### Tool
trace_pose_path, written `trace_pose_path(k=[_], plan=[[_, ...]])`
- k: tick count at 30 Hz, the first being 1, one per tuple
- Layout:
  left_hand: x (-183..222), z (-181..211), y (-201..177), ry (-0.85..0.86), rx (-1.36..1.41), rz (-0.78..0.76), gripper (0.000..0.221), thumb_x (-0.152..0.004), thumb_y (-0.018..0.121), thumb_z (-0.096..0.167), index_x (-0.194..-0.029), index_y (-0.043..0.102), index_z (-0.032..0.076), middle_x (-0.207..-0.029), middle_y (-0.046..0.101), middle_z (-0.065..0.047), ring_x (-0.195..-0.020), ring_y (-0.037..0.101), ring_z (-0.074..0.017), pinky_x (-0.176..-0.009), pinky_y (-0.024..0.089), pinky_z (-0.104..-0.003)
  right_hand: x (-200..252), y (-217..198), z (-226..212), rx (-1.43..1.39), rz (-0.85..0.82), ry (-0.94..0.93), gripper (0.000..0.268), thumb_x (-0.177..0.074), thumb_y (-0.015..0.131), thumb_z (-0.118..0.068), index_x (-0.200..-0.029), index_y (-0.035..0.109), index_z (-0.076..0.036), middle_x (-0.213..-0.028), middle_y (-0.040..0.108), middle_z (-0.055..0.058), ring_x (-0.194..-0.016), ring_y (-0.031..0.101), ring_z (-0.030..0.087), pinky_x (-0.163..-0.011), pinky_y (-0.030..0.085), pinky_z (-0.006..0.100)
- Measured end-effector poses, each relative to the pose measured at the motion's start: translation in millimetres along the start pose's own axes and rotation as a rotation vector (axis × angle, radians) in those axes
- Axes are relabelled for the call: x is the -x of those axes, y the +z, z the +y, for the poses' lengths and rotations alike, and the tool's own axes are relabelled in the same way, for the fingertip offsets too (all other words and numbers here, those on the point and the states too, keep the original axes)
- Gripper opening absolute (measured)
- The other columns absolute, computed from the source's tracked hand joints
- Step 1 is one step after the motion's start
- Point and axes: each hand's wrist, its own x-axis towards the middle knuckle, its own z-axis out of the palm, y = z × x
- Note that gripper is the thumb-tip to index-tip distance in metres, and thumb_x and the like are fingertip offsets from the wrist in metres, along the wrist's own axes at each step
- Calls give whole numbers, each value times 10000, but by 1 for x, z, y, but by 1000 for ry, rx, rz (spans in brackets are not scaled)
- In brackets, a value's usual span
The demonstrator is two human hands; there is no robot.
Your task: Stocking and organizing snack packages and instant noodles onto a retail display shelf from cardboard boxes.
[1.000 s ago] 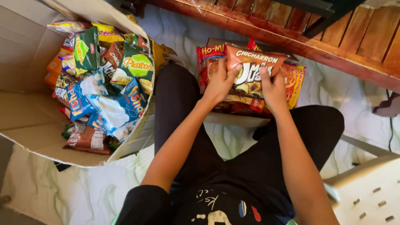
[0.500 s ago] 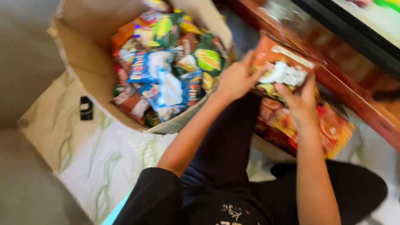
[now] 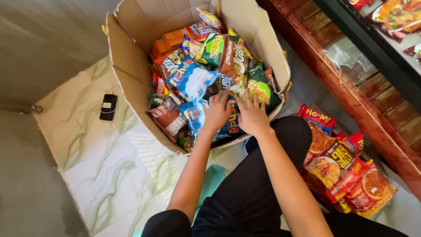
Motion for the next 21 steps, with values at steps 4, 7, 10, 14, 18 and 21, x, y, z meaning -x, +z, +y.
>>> trace_pose_path(k=[4, 7, 10, 14, 18, 21], plan=[[-9, 49, -27, 4, -21, 61, 451, -942, 704, 163, -1366, 579, 74, -1354, 568, -227, -1250, 489, -438, -1105, 386, -496, 9, 2, 18, -188, 105, 9, 418, -885, 652, -62, -1302, 652, -94, -1549, 441, 228, -1410, 359, 490, -1143, 300, 549], [-20, 108, -65, -47, 40, 191, 524, -784, 759, 102, -1269, 569, 55, -1243, 497, -266, -1169, 437, -443, -1017, 367, -535, 20, -30, 1, -409, 337, -64, 410, -904, 596, 24, -1294, 664, -86, -1505, 509, 204, -1437, 442, 419, -1225, 337, 499], [-45, 165, -51, 88, 62, 199, 520, -817, 731, 31, -1307, 564, 82, -1226, 479, -248, -1172, 440, -442, -1007, 374, -540, 36, -77, 7, -403, 591, -74, 462, -853, 566, 82, -1268, 670, -92, -1494, 520, 173, -1436, 474, 400, -1247, 349, 478], [-57, 268, -12, 321, 345, 100, 553, -868, 666, -8, -1393, 508, 60, -1328, 496, -226, -1268, 462, -428, -1117, 387, -528, 97, -134, 51, -295, 771, 143, 444, -869, 577, 81, -1256, 671, -113, -1503, 523, 191, -1404, 478, 404, -1211, 375, 462], [-86, 380, 50, 586, 470, -15, 541, -862, 705, -13, -1359, 495, 27, -1364, 493, -242, -1302, 442, -447, -1134, 362, -521, 159, -205, 156, 39, 944, 304, 479, -844, 620, 56, -1291, 662, -109, -1516, 442, 250, -1410, 404, 477, -1211, 322, 531], [-90, 457, 98, 656, 624, -175, 669, -829, 694, -18, -1450, 451, 33, -1396, 467, -268, -1329, 440, -452, -1158, 368, -502, 216, -273, 215, 234, 868, 523, 557, -826, 651, 38, -1367, 631, -92, -1550, 340, 306, -1426, 310, 541, -1211, 278, 583]])
